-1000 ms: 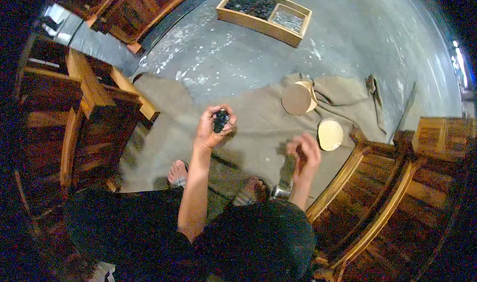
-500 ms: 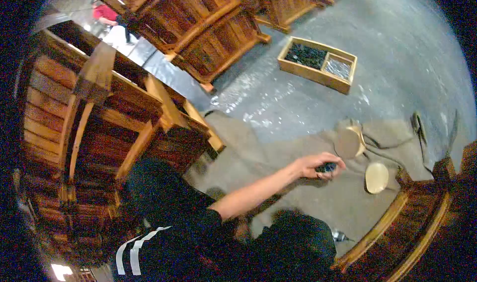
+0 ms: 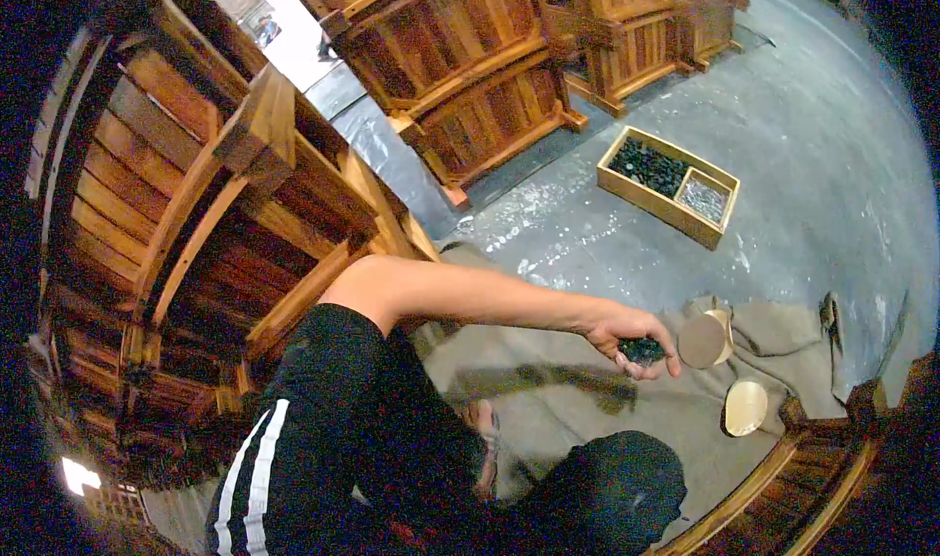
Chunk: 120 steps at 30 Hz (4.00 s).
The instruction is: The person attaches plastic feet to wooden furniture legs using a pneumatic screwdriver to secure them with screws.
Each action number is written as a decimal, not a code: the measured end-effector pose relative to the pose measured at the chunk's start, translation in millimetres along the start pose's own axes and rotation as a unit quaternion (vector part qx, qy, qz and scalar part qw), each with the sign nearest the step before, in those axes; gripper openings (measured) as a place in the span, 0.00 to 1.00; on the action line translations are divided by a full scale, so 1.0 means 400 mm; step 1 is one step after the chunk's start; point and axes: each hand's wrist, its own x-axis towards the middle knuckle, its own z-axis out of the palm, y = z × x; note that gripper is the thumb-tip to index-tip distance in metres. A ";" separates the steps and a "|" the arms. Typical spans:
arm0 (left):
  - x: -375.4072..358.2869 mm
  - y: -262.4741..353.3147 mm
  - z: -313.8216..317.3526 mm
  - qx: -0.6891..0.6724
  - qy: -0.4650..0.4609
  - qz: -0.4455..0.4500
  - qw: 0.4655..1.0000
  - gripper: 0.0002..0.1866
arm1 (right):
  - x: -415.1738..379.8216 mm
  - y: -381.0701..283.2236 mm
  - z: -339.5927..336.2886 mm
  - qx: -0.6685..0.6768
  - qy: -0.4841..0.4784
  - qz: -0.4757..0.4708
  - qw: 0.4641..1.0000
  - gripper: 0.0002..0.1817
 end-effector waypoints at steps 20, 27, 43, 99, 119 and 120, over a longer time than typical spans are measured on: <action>-0.190 -0.467 -0.150 -0.260 0.164 0.288 0.907 0.17 | 0.014 -0.135 0.192 -0.112 -0.022 -0.012 0.993 0.22; -0.279 -0.613 -0.160 -0.329 0.232 0.295 0.867 0.17 | -0.024 -0.169 0.167 -0.166 -0.019 -0.031 0.985 0.22; -0.404 -0.851 0.023 -0.464 0.366 0.367 0.718 0.15 | 0.518 -0.717 -0.019 -0.543 0.113 -0.419 0.719 0.20; -0.374 -0.798 -0.330 -0.269 0.608 0.376 0.646 0.13 | 0.247 -0.209 0.647 -0.520 -0.386 -0.547 0.530 0.17; -0.416 -0.787 -0.269 -0.353 0.467 0.469 0.662 0.10 | 0.230 -0.239 0.625 -0.494 -0.352 -0.621 0.497 0.26; -0.414 -0.779 -0.262 -0.359 0.461 0.470 0.661 0.10 | 0.232 -0.238 0.623 -0.494 -0.349 -0.624 0.496 0.26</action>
